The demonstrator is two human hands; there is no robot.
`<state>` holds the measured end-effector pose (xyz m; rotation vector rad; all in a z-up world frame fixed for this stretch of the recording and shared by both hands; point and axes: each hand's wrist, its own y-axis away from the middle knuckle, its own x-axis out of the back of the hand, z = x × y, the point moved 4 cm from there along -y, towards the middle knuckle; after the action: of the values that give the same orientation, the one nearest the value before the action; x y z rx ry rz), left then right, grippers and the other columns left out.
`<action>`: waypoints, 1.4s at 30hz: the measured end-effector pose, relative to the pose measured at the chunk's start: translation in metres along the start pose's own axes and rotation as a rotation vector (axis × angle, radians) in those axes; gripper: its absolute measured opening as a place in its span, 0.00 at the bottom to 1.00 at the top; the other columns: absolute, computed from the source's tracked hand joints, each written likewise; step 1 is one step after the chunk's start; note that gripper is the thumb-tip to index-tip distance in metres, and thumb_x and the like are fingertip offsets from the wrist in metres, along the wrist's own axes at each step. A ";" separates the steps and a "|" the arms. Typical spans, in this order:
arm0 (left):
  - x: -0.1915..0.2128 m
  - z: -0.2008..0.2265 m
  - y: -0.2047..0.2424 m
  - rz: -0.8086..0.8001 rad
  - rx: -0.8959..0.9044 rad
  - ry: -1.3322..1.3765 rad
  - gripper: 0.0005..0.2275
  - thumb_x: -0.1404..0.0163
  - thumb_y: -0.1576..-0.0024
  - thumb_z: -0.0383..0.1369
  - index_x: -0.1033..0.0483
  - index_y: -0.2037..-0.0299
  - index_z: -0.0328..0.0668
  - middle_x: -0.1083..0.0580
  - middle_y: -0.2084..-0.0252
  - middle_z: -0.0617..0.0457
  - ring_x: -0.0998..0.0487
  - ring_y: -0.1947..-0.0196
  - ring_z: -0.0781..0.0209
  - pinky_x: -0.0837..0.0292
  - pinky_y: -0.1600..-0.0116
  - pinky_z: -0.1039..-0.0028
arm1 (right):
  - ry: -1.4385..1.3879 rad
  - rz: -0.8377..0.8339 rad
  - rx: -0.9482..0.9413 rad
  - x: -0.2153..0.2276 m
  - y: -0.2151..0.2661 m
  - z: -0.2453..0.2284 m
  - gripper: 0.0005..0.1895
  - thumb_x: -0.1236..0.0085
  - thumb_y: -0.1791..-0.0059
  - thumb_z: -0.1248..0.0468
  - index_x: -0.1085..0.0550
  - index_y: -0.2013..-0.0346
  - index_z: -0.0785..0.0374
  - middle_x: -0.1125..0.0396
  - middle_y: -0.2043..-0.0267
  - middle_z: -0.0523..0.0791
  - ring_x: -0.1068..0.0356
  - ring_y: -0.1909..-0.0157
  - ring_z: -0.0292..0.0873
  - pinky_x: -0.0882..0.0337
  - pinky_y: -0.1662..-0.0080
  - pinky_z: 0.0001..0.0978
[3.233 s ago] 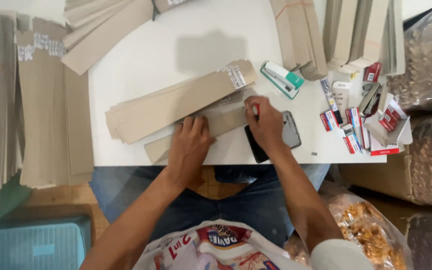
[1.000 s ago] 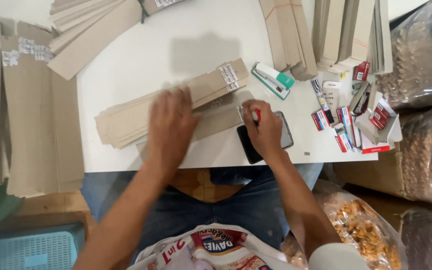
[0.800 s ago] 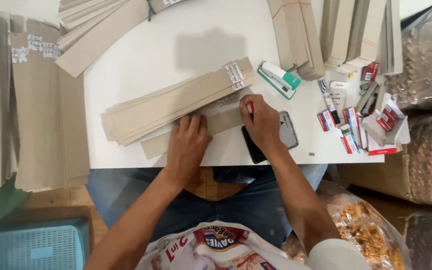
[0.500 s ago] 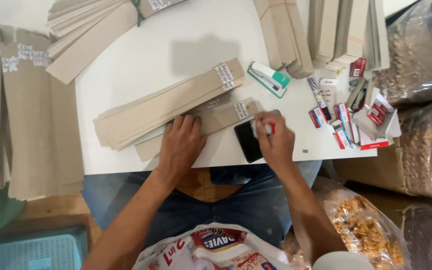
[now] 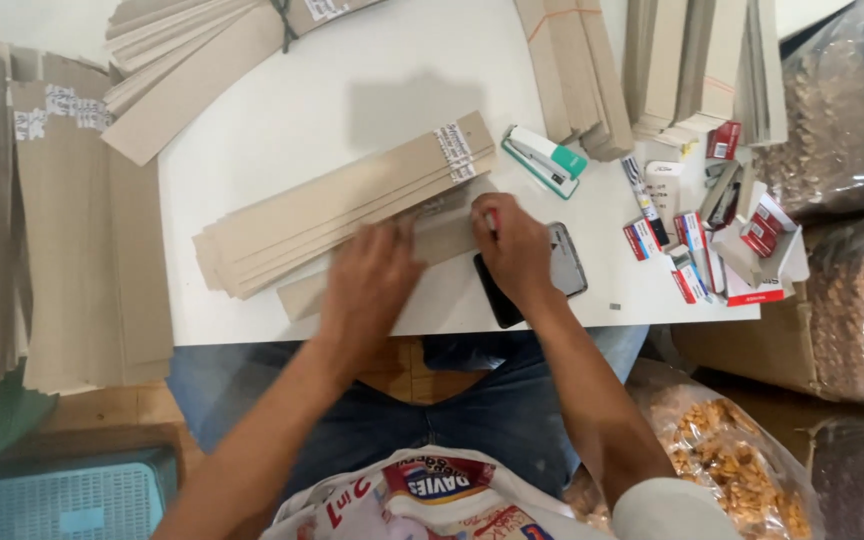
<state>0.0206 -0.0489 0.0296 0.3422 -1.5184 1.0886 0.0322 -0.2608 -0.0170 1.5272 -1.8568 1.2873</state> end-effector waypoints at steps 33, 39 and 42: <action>0.008 -0.109 -0.049 0.087 0.063 -0.042 0.23 0.37 0.48 0.40 0.21 0.47 0.33 0.26 0.54 0.42 0.23 0.51 0.41 0.25 0.53 0.58 | 0.016 0.152 -0.093 0.052 0.056 -0.020 0.10 0.41 0.44 0.56 0.26 0.62 0.60 0.25 0.63 0.46 0.23 0.59 0.52 0.23 0.60 0.38; -0.036 -0.153 -0.120 0.123 0.008 -0.334 0.27 0.35 0.50 0.42 0.27 0.42 0.37 0.25 0.48 0.46 0.26 0.46 0.47 0.29 0.44 0.61 | 0.059 0.157 -0.289 0.061 0.066 0.006 0.14 0.40 0.48 0.57 0.26 0.52 0.59 0.31 0.49 0.47 0.28 0.49 0.45 0.28 0.53 0.37; -0.075 -0.179 -0.159 0.101 0.048 -0.497 0.31 0.41 0.47 0.39 0.31 0.33 0.32 0.26 0.41 0.38 0.29 0.38 0.40 0.33 0.36 0.50 | 0.173 0.185 -0.321 0.067 0.070 0.017 0.21 0.43 0.46 0.51 0.25 0.48 0.64 0.28 0.54 0.46 0.29 0.49 0.49 0.30 0.49 0.41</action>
<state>0.2689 -0.0197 0.0123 0.6076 -1.9653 1.1758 -0.0492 -0.3134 -0.0008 1.0675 -2.0110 1.0915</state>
